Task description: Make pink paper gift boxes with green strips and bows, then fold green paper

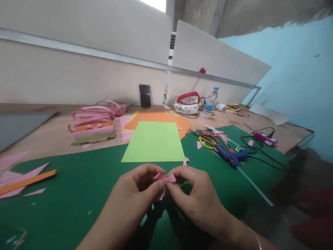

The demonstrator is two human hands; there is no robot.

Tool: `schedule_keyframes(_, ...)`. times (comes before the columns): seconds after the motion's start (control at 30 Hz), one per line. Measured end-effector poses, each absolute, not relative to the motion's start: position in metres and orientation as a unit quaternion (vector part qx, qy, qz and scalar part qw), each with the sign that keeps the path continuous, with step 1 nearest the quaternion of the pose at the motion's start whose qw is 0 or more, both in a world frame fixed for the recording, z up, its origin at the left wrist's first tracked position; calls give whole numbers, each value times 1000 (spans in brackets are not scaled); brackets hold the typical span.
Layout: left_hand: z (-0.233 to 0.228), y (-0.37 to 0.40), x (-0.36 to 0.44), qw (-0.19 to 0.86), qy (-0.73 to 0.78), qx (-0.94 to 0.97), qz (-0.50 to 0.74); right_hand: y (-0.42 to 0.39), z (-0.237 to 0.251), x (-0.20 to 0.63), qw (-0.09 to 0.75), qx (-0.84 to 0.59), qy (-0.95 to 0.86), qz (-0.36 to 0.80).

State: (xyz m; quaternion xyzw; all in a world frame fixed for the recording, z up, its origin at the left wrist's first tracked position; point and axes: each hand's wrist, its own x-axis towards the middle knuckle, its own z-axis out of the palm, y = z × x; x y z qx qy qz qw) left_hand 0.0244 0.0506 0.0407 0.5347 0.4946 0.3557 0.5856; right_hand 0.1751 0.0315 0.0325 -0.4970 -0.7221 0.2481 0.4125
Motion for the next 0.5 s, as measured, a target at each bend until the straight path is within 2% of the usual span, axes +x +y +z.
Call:
schedule_keyframes(0.3,33,48,24,482,514,610,362,34,31,177,403,-511,-727,219)
schedule_keyframes(0.37,32,45,24,417,529,650,351,37,34,179,394,-532,-703,260)
schedule_keyframes(0.5,32,42,23,251,502,746,358,42,39,182,376,-518,-630,440)
